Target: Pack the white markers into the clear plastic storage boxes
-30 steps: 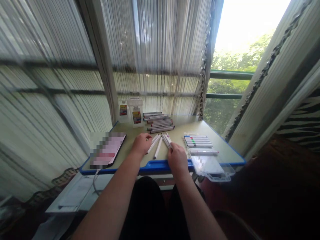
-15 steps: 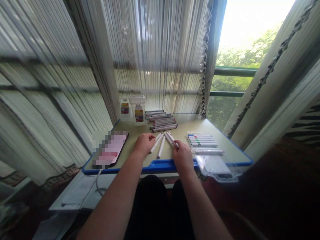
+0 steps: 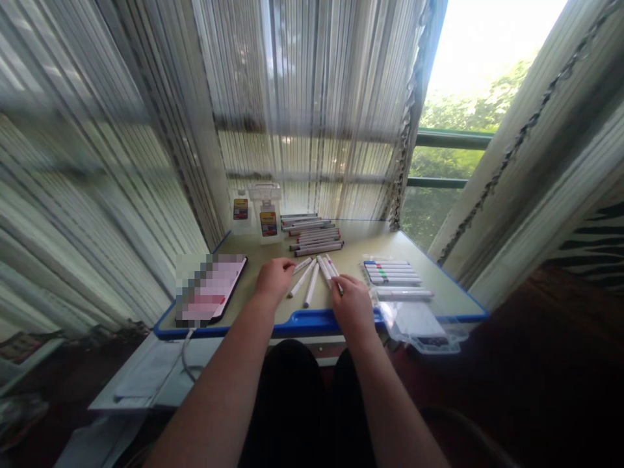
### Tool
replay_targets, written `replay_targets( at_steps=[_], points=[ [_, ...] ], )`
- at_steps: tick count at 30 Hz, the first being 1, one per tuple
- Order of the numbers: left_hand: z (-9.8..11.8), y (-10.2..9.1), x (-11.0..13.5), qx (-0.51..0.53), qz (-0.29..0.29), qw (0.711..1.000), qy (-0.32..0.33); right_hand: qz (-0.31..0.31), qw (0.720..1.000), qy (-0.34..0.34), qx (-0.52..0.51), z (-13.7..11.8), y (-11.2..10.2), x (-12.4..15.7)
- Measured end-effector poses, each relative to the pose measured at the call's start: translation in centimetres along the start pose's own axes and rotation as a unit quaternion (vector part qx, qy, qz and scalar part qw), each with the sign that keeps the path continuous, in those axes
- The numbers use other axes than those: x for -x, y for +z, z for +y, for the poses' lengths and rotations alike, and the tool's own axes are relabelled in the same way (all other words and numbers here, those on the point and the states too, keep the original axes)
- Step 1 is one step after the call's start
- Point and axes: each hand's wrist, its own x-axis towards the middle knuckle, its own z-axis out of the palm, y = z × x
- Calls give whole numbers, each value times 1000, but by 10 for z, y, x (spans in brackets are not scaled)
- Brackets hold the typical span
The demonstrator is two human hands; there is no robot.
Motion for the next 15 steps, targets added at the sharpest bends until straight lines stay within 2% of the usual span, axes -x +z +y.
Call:
replay_targets(
  at_steps=[8,15],
  points=[
    [0,2,0,-3,0,1000,7,12,997,46,56,1,0,-4],
    [2,2,3,4,0,1000,6,30,993,110,30,2,-1,-9]
  ],
)
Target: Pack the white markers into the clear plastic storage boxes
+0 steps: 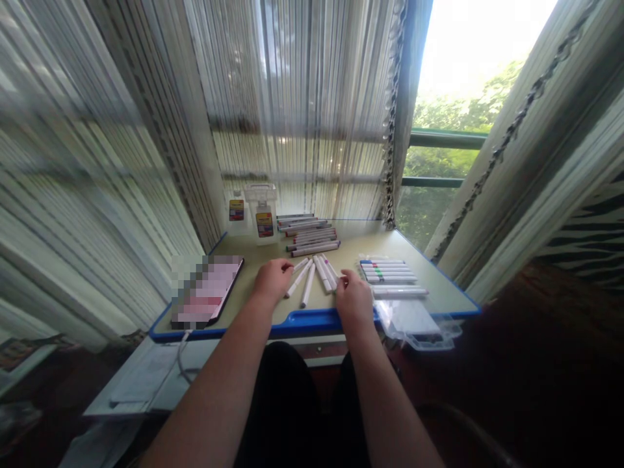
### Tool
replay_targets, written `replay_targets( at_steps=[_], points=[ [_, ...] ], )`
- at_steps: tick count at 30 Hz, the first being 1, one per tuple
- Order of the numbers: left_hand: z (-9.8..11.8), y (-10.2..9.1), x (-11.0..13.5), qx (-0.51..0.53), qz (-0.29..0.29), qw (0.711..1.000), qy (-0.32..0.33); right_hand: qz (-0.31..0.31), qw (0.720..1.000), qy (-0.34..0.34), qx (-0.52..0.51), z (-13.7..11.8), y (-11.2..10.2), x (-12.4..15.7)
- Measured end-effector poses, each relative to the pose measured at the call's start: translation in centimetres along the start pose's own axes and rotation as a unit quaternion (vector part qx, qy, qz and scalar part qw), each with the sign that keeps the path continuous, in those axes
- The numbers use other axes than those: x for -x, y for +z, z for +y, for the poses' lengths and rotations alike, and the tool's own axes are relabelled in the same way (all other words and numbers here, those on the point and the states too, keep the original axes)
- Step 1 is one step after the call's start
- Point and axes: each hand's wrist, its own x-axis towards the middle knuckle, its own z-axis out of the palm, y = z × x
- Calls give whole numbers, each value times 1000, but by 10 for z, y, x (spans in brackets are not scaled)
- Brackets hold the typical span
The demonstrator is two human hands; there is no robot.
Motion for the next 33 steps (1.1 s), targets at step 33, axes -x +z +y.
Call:
replay_targets(
  at_steps=[33],
  points=[
    [1,3,0,24,62,993,94,49,995,1,-87,-2,-5,4]
  ],
)
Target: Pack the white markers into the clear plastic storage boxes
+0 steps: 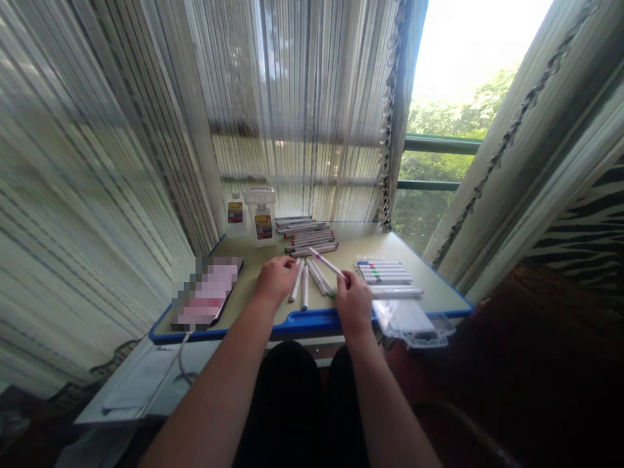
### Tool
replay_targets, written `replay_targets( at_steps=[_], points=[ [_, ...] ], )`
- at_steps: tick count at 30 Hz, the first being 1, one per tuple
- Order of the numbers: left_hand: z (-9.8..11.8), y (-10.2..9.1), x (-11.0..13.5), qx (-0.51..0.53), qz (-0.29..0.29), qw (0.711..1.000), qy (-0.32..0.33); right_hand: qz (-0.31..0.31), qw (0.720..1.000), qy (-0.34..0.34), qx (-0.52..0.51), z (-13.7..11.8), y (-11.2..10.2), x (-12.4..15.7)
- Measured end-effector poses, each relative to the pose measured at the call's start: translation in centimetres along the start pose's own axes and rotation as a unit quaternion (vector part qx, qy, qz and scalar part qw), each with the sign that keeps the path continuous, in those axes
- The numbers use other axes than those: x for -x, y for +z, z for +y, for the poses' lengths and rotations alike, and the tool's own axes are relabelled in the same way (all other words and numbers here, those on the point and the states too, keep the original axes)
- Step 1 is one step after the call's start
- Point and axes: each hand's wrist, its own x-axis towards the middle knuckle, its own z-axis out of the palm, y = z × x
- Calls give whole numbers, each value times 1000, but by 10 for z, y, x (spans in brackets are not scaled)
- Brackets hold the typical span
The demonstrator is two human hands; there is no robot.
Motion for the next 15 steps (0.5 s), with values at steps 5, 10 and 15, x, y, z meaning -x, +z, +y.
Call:
replay_targets(
  at_steps=[5,10,15],
  points=[
    [0,3,1,67,30,995,67,-48,997,-19,-54,3,-7,0],
    [3,2,2,127,19,985,112,-77,994,-32,-66,6,-9,-1],
    [6,0,2,113,36,988,99,-45,996,-26,-78,5,-6,2]
  ],
)
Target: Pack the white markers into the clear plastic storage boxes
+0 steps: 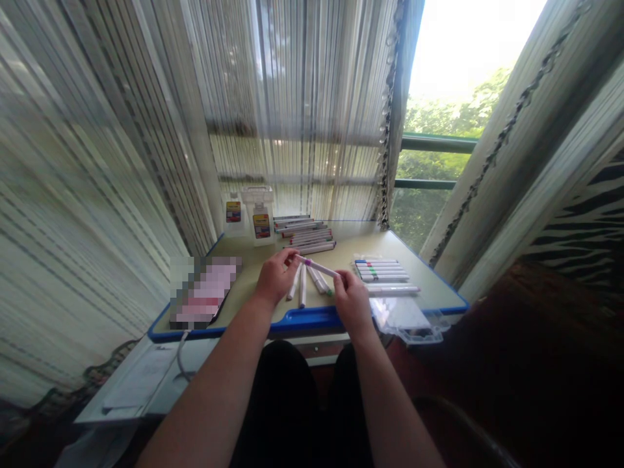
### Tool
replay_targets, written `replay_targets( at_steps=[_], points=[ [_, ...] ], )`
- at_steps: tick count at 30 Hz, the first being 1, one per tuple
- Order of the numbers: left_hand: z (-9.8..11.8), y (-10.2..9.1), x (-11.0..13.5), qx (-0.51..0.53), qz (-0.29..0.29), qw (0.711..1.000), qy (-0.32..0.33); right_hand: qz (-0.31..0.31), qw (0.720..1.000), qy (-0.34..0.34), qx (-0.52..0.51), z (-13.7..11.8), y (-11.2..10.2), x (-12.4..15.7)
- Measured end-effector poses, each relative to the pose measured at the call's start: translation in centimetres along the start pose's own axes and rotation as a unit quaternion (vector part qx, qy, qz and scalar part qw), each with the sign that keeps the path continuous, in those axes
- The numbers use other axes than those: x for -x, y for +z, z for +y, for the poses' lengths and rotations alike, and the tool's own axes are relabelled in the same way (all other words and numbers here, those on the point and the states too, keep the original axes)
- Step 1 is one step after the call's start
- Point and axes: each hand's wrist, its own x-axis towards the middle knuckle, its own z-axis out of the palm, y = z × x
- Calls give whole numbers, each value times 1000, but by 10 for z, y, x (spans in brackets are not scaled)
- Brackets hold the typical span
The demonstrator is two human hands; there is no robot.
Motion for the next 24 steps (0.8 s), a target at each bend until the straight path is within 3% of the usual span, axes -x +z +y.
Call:
replay_targets(
  at_steps=[4,10,14,20,24],
  points=[
    [2,0,0,-18,-11,1000,-7,37,999,14,-17,0,5,1],
    [2,-2,-1,-23,-13,999,-23,45,999,9,14,-2,8,0],
    [0,-2,-1,-25,-8,999,-31,37,998,-16,41,-19,-2,10],
    [23,1,1,-31,-35,995,84,33,988,-103,107,-53,-66,10],
    [56,14,-1,-13,-45,992,113,-8,987,-100,129,-42,-119,-23]
  ],
)
